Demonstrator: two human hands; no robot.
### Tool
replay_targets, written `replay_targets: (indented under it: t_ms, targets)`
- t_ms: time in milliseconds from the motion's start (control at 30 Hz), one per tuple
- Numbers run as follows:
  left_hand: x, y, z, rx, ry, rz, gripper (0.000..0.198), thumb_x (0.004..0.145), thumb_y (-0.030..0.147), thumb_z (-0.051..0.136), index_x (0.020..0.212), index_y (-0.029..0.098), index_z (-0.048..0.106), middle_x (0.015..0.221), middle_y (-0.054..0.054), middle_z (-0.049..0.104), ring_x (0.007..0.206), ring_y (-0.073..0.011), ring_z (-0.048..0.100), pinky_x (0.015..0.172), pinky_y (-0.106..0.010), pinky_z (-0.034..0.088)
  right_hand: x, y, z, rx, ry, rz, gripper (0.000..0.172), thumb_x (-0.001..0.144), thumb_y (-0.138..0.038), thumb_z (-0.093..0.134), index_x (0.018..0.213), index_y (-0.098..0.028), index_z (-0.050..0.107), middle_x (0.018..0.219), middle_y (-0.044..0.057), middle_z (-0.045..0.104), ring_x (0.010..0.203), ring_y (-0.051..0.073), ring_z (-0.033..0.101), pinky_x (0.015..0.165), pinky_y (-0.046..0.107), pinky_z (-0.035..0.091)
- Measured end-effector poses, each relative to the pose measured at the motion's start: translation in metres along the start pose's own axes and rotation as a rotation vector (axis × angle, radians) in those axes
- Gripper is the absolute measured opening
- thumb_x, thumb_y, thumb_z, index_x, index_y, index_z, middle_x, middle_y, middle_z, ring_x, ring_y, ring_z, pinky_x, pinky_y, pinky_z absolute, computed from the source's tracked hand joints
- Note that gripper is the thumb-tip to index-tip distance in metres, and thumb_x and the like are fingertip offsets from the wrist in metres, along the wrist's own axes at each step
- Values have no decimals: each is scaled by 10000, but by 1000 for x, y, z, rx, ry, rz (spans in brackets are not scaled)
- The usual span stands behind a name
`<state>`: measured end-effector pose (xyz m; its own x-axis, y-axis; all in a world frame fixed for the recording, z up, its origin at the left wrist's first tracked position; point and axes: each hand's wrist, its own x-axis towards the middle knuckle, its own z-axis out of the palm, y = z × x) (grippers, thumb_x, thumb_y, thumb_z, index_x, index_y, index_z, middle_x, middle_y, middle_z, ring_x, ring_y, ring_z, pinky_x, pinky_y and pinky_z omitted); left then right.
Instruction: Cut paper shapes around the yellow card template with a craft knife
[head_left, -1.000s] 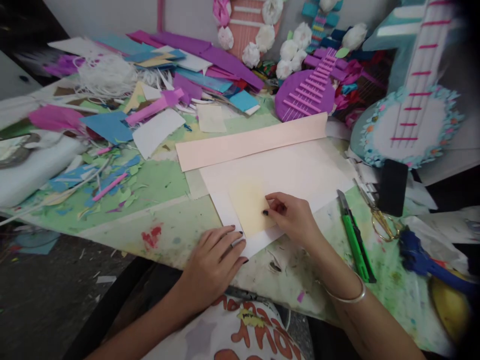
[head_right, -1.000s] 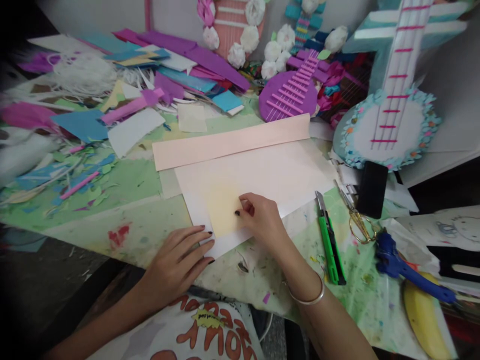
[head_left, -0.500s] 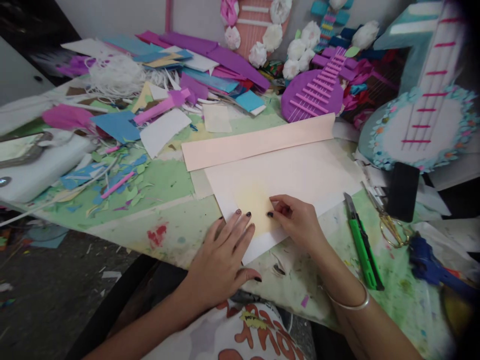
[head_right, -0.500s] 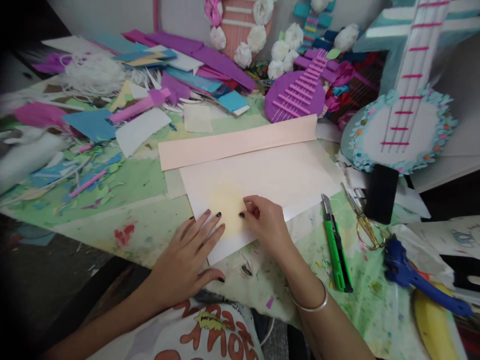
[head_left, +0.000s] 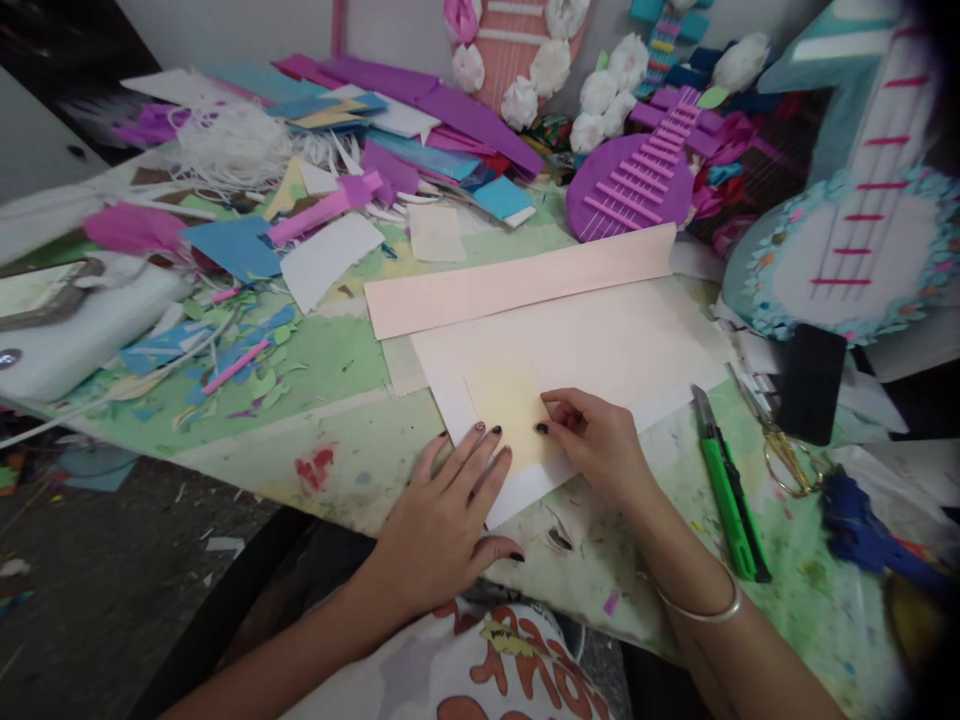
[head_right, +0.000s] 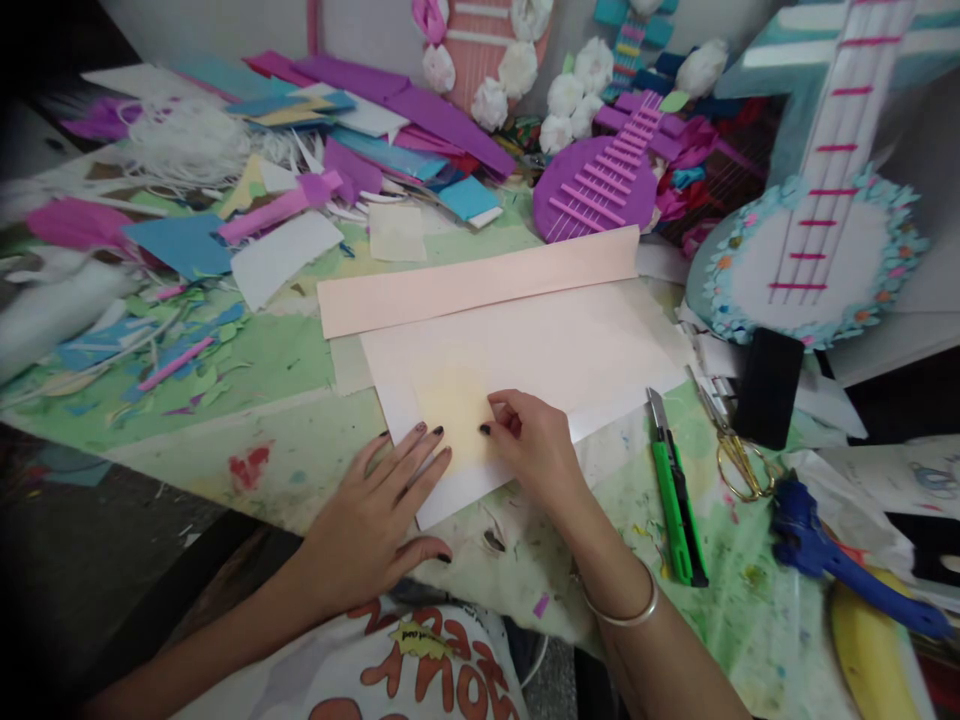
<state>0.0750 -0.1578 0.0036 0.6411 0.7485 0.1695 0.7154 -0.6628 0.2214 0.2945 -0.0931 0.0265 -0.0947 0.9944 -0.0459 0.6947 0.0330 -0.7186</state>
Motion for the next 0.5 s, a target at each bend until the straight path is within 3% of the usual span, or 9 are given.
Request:
replay_targets:
  t_ms: [500]
  targets:
    - [1, -1, 1, -39, -2, -18, 767, 914, 669, 413, 1443, 115, 392, 1520, -142, 386, 1434, -316, 270, 1126, -535, 216, 0, -2, 1, 6, 14, -3, 243, 768, -183, 582, 992, -174, 676, 692, -13, 606, 608, 123, 520, 617, 268, 419]
